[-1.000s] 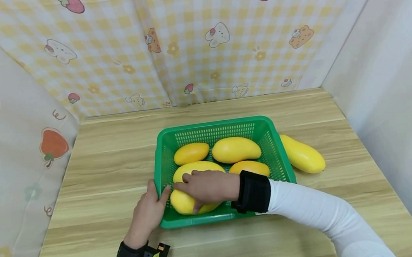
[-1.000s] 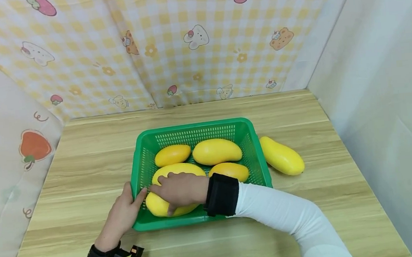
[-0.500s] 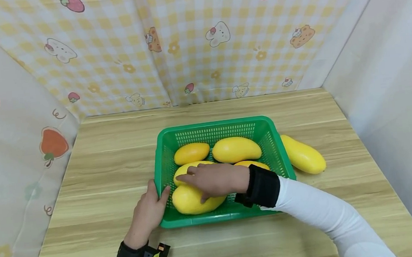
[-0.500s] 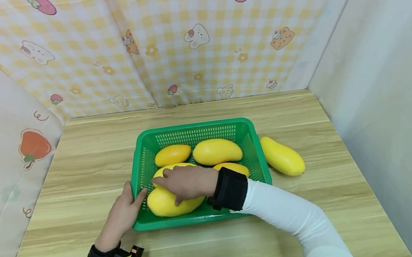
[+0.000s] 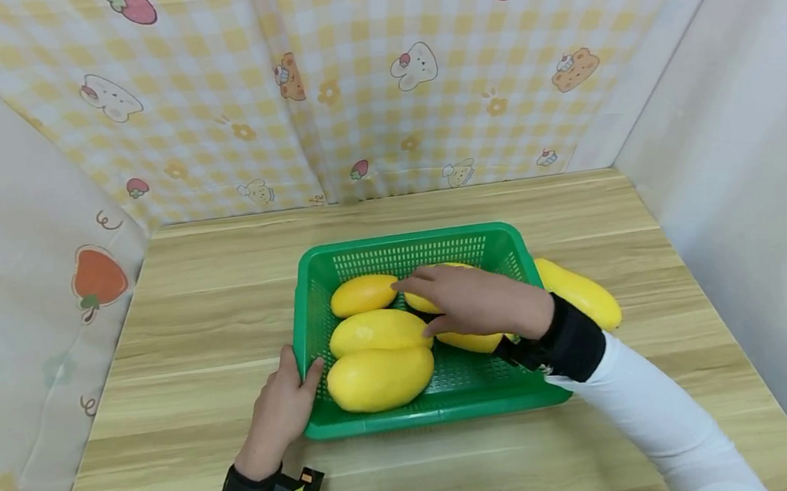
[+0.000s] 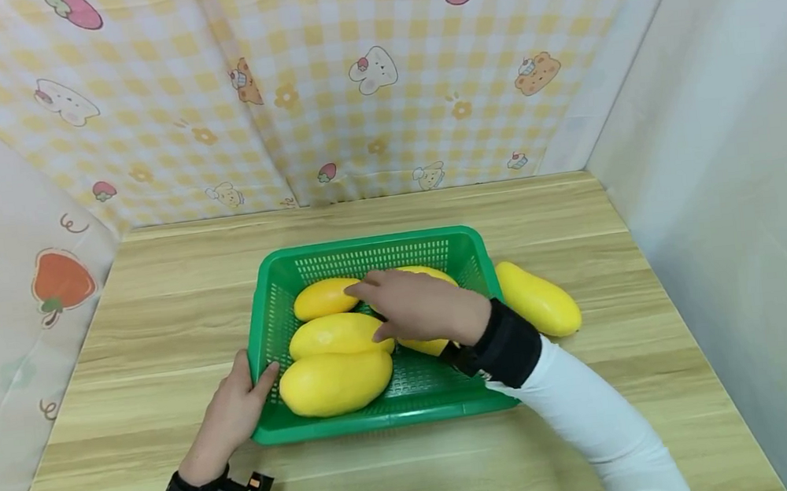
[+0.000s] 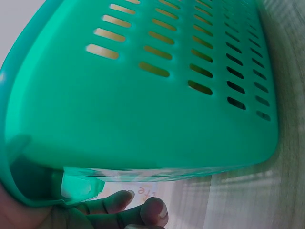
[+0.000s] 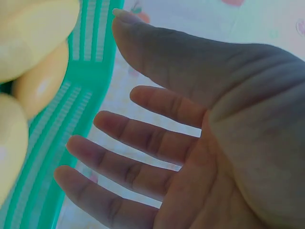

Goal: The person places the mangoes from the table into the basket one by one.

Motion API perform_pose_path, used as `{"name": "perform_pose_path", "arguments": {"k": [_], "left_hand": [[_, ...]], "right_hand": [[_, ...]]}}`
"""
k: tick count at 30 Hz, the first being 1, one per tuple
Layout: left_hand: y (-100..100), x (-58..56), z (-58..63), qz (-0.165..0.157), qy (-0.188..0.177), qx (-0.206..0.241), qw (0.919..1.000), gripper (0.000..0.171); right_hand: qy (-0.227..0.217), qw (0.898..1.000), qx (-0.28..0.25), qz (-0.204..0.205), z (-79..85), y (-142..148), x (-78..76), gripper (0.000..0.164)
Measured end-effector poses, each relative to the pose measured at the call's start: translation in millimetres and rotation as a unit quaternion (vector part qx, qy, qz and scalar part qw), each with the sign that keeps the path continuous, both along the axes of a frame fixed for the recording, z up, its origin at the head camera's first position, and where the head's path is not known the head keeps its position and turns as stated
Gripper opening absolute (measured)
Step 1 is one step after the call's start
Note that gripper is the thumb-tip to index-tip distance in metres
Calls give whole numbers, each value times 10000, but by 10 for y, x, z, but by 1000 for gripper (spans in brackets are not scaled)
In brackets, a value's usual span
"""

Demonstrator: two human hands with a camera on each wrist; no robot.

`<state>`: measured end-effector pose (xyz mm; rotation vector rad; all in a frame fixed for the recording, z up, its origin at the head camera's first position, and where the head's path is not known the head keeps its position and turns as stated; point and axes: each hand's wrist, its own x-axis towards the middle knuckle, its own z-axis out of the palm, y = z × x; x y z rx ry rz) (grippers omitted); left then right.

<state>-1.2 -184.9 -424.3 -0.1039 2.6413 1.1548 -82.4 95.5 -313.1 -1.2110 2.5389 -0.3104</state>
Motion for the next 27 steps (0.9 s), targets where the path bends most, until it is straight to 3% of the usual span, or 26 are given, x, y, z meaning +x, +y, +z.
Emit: {"name": "perform_pose_path", "arguments": {"k": [8,18,27], "left_hand": [[-3,-3,-20,12,-19,36,10000,39],[-6,8,-36,59,-22,91,9999,39],[-5,11,-32,82,-41,54,9999,42]], "right_hand": [[-26,9948,-250,-983,29,477,-16,65],[166,9820,-333,-1854,29,1069,-19,66],[-93,9613,-168,-2747,-180,1541,35,61]]}}
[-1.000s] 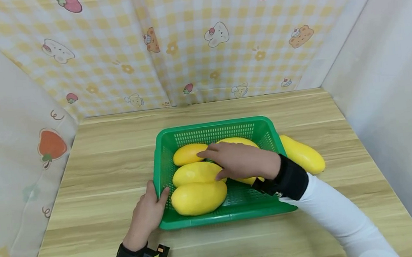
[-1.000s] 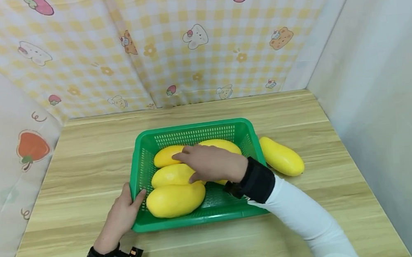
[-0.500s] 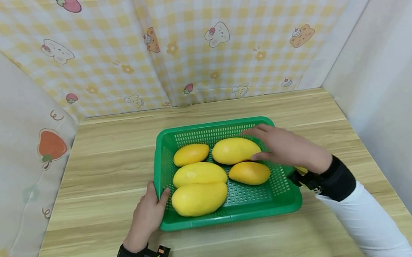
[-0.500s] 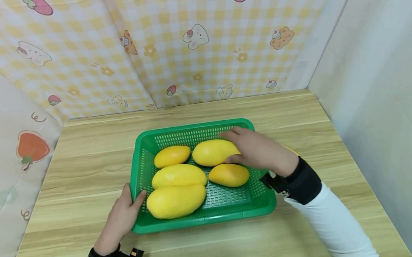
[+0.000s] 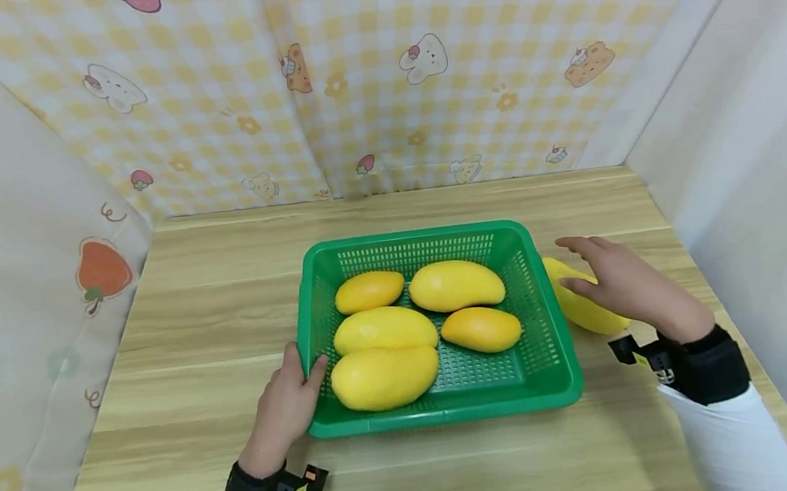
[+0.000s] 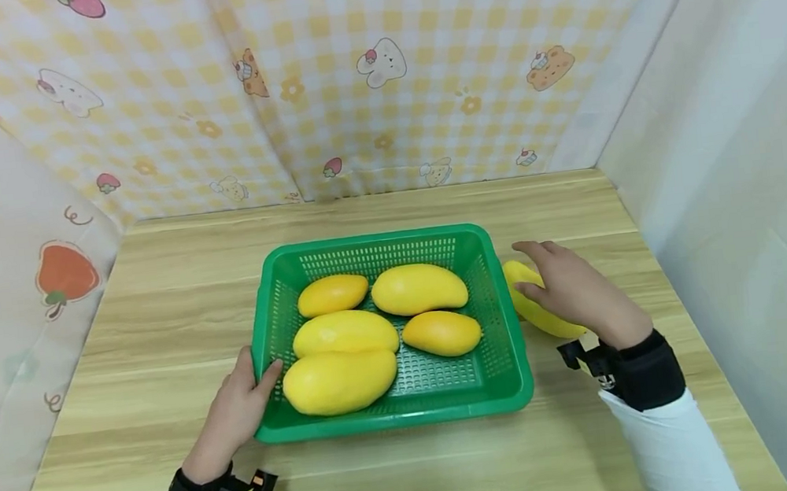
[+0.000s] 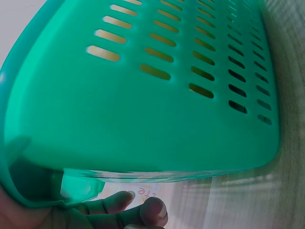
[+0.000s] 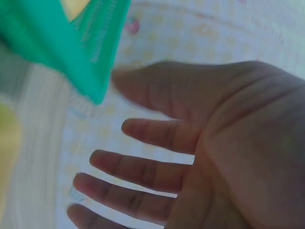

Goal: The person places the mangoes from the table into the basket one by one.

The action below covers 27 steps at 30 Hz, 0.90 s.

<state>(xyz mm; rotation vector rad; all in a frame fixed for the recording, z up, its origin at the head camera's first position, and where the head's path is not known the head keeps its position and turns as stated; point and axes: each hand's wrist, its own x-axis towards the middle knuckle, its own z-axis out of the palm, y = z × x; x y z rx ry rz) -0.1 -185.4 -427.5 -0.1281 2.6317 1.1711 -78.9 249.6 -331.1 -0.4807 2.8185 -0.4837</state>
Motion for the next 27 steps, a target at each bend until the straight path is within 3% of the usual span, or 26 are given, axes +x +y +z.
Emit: {"name": "perform_pose_path", "arguments": {"k": [6,14,19,27], "left_hand": [[0,14,1,29,-18,40,10000,42],[2,-22,36,-29,16,-36,10000,40],[4,-34,36,-31,-27,-19,10000,41],[11,-2,8,45,26,1,10000,38]], "right_hand": [[-275,9985,301,-372,-281,160,-27,65],[399,9940,525,-870,-576,232,50,85],[277,9936,503,-968,-652,236,83,87],[169,9958,468,-767,-689,260,80,83]]}}
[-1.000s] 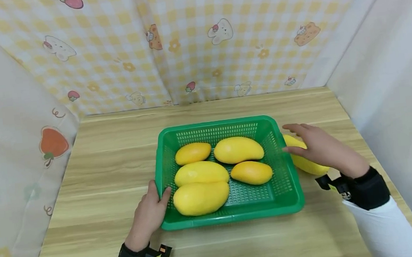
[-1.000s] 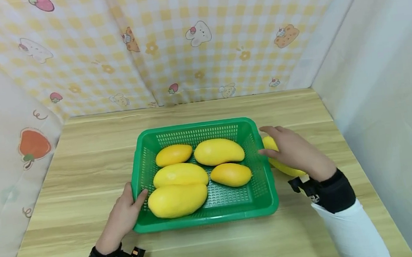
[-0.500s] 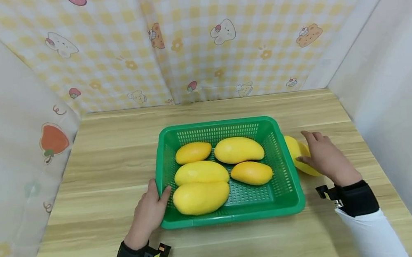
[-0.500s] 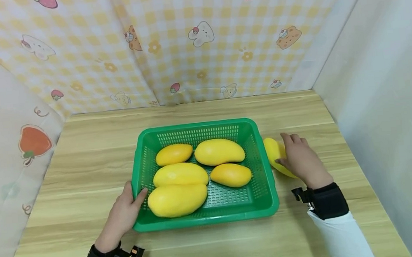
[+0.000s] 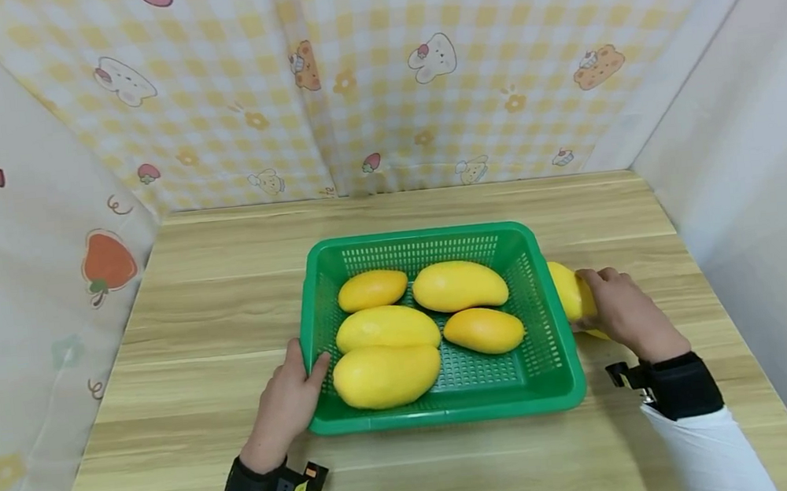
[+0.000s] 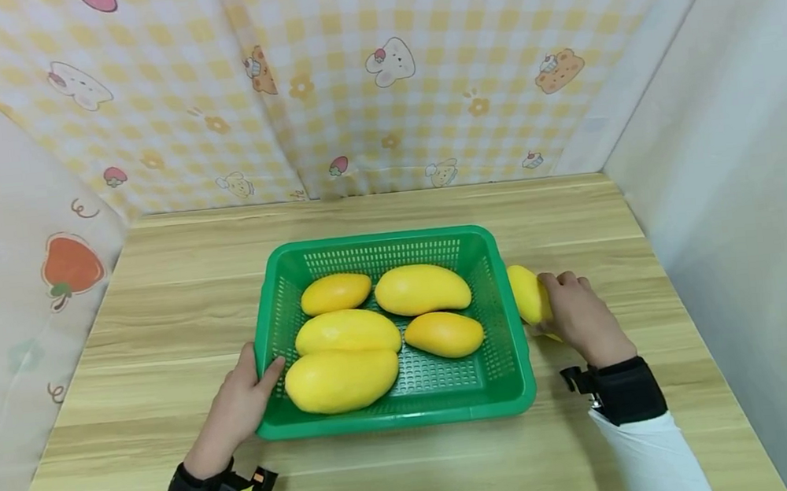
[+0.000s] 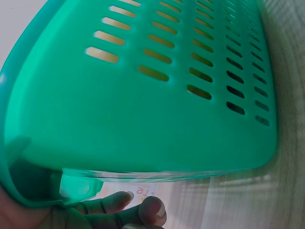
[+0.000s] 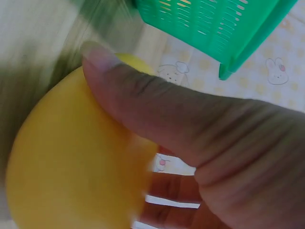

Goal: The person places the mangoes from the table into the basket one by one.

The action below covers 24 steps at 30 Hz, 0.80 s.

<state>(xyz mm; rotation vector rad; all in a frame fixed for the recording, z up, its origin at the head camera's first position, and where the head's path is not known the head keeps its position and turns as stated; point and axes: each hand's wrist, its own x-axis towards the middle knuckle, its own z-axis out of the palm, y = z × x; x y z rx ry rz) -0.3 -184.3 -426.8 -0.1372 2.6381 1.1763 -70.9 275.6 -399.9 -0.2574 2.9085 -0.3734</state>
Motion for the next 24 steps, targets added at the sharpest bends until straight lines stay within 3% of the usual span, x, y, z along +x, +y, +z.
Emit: {"name": "perform_pose_path", "arguments": {"k": [18,24], "left_hand": [[-7,1,-2,-30,13,156,9999,38],[-8,2,7,-37,18,150,9999,38]], "right_hand": [[-290,9985,-461,109,-36,102,-45,79],[-148,9985,-520,-44,79,122,-12,80]]}}
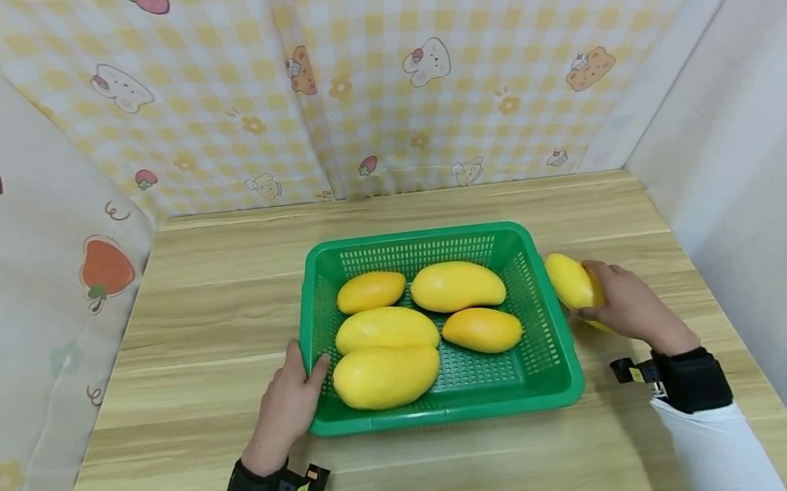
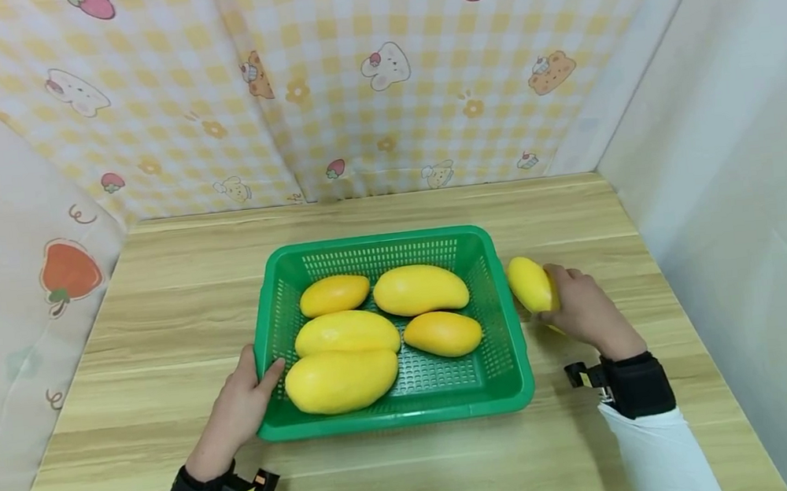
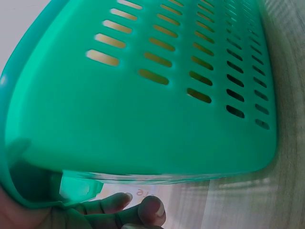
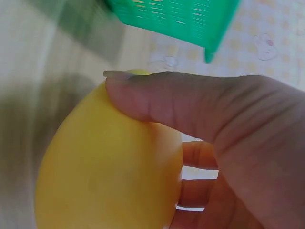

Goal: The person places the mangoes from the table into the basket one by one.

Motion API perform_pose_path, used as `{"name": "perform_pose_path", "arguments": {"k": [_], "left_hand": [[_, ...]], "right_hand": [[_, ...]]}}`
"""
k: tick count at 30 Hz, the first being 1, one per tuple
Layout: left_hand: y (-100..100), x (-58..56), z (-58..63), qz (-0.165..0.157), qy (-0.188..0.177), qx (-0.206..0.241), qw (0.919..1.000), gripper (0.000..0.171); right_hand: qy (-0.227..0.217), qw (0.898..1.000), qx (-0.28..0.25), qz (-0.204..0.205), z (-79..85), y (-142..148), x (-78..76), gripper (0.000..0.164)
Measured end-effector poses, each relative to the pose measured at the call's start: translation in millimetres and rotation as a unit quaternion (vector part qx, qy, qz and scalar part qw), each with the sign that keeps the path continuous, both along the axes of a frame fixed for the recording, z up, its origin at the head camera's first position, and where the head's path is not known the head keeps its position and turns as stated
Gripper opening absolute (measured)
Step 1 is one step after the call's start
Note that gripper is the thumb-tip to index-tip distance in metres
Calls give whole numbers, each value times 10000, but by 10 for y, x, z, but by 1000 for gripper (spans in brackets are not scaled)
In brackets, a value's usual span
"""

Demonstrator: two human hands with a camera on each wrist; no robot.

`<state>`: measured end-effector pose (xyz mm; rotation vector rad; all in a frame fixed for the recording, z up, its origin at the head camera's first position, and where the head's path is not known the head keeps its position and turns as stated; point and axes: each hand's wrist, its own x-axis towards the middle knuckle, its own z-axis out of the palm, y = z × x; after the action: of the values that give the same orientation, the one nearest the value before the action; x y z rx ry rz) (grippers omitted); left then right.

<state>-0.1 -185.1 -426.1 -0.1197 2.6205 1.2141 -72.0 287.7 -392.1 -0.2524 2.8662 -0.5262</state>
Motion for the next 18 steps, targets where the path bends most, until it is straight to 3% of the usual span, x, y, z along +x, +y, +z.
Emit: {"name": "perform_pose_path", "arguments": {"k": [11,18], "left_hand": [[9,2,8,3,-32,20,10000,38],[12,-1,1,-4,-3,-7,10000,39]], "right_hand": [[643,9979,-59,14,408,-87,112,83],[1068,9937,-9,330,667,-327,201,84]]}}
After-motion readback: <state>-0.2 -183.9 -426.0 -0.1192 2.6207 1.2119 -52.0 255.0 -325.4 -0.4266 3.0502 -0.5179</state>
